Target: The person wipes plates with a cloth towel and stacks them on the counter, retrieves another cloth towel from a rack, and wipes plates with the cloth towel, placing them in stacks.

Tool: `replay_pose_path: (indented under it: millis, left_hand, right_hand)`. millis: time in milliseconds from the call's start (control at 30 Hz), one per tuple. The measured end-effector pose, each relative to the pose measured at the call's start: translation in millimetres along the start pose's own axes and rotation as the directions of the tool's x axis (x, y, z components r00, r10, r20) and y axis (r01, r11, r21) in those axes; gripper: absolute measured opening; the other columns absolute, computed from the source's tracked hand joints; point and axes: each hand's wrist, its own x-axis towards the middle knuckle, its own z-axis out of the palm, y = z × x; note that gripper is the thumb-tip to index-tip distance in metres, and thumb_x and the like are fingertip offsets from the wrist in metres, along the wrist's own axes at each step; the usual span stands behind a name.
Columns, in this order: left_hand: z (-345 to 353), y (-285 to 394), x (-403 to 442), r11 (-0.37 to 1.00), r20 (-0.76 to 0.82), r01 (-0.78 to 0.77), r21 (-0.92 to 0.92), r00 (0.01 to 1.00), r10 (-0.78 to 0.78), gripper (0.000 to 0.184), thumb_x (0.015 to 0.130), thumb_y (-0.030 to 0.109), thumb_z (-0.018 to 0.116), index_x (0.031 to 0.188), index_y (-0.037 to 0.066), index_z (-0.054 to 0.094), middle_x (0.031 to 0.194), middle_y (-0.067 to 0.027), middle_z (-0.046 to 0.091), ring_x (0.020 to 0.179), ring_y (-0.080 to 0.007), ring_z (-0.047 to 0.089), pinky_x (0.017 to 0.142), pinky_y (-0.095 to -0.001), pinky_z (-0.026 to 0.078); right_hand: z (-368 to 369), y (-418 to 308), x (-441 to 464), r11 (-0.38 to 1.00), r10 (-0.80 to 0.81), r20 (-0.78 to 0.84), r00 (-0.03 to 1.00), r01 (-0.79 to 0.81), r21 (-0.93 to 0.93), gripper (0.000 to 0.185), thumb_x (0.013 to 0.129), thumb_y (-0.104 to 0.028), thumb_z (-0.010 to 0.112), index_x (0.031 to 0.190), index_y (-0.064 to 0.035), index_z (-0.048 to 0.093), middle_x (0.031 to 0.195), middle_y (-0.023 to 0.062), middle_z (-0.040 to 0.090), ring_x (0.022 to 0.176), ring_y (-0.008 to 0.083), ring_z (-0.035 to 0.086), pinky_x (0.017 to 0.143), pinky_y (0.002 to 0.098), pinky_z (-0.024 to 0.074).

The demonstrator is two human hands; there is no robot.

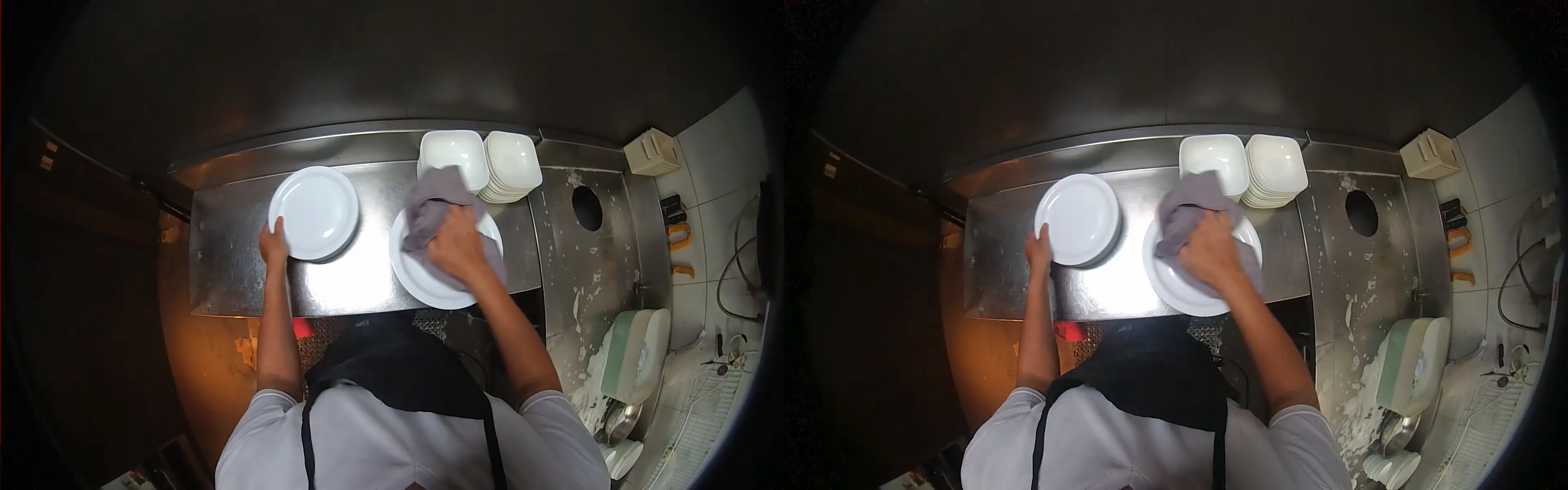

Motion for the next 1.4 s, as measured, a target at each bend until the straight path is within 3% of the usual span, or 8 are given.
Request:
replay_pose_path:
  millis: [200,433,567,667,800,900,1033,1400]
  left_hand:
    - [-57,-25,-5,0.989,-0.021,0.140,0.047,0.990,-0.139,0.054,0.093,0.048,0.061,0.117,-0.001,0.069,0.111,-0.0261,0.070,0.104,-0.0409,0.068,0.090,-0.0469,0.051]
    - [-95,-10,-25,0.929,-0.213,0.168,0.330,0.972,-0.100,0.067,0.092,0.052,0.063,0.130,-0.003,0.060,0.118,-0.0266,0.067,0.111,-0.0432,0.063,0.095,-0.0485,0.049]
    - [-77,93,-60,0.887,-0.309,-0.267,0.376,0.867,0.392,0.052,0.096,0.036,0.065,0.131,-0.002,0.059,0.122,-0.0218,0.064,0.112,-0.0403,0.060,0.096,-0.0466,0.048]
    - [-24,156,-93,0.935,0.072,-0.281,-0.216,0.951,0.302,0.038,0.100,0.026,0.061,0.130,0.001,0.062,0.120,-0.0144,0.067,0.109,-0.0240,0.065,0.095,-0.0353,0.049]
    - [72,219,-96,0.920,0.590,-0.065,-0.385,0.749,0.300,0.065,0.099,0.047,0.058,0.142,-0.001,0.052,0.134,-0.0221,0.060,0.121,-0.0298,0.060,0.102,-0.0359,0.046]
    - [135,258,-83,0.970,0.726,-0.185,-0.159,0.644,0.242,0.094,0.089,0.066,0.061,0.149,-0.003,0.041,0.136,-0.0300,0.056,0.128,-0.0370,0.055,0.106,-0.0386,0.043]
    - [161,293,-94,0.945,0.859,0.025,-0.327,0.425,0.286,0.076,0.090,0.050,0.064,0.142,-0.004,0.047,0.131,-0.0245,0.060,0.114,-0.0325,0.063,0.097,-0.0398,0.050]
    - [147,208,-38,0.961,0.539,-0.276,0.032,0.814,0.216,0.049,0.089,0.026,0.049,0.128,-0.002,0.057,0.117,-0.0291,0.066,0.108,-0.0435,0.065,0.097,-0.0502,0.048]
  right_hand:
    - [-66,-40,-50,0.867,-0.396,0.166,0.903,0.308,0.392,0.041,0.071,-0.015,0.063,0.106,0.0054,0.069,0.135,0.0239,0.055,0.131,0.0386,0.048,0.114,0.0508,0.0312]
    - [-47,18,-31,0.972,-0.214,0.227,0.950,0.185,0.143,0.042,0.073,-0.016,0.066,0.112,0.0009,0.070,0.153,0.0222,0.042,0.145,0.0368,0.035,0.120,0.0528,0.0238]
    - [-70,6,-9,0.854,-0.397,0.272,0.876,0.244,0.459,0.037,0.083,-0.025,0.070,0.107,0.0031,0.072,0.148,0.0249,0.046,0.142,0.0377,0.040,0.120,0.0516,0.0251]
    - [-79,110,-9,0.523,0.130,0.150,0.980,-0.197,0.829,0.041,0.094,-0.034,0.065,0.111,0.0031,0.071,0.120,0.0146,0.070,0.110,0.0217,0.065,0.099,0.0380,0.0474]
    - [-30,284,14,0.334,0.815,0.049,0.578,-0.536,0.776,0.066,0.094,-0.051,0.062,0.139,-0.0027,0.053,0.129,0.0111,0.063,0.112,0.0263,0.063,0.095,0.0448,0.0488]
    - [9,308,24,-0.223,0.425,0.577,0.697,-0.537,0.813,0.080,0.090,-0.056,0.065,0.147,-0.0057,0.042,0.139,0.0125,0.057,0.123,0.0314,0.058,0.099,0.0559,0.0473]
    - [18,300,23,-0.077,0.463,0.549,0.696,-0.585,0.807,0.073,0.090,-0.052,0.066,0.144,-0.0070,0.047,0.137,0.0152,0.058,0.123,0.0315,0.059,0.094,0.0548,0.0529]
    - [53,230,50,0.002,0.303,0.613,0.730,-0.644,0.765,0.087,0.087,-0.059,0.066,0.153,-0.0145,0.032,0.147,0.0133,0.047,0.135,0.0301,0.046,0.098,0.0550,0.0470]
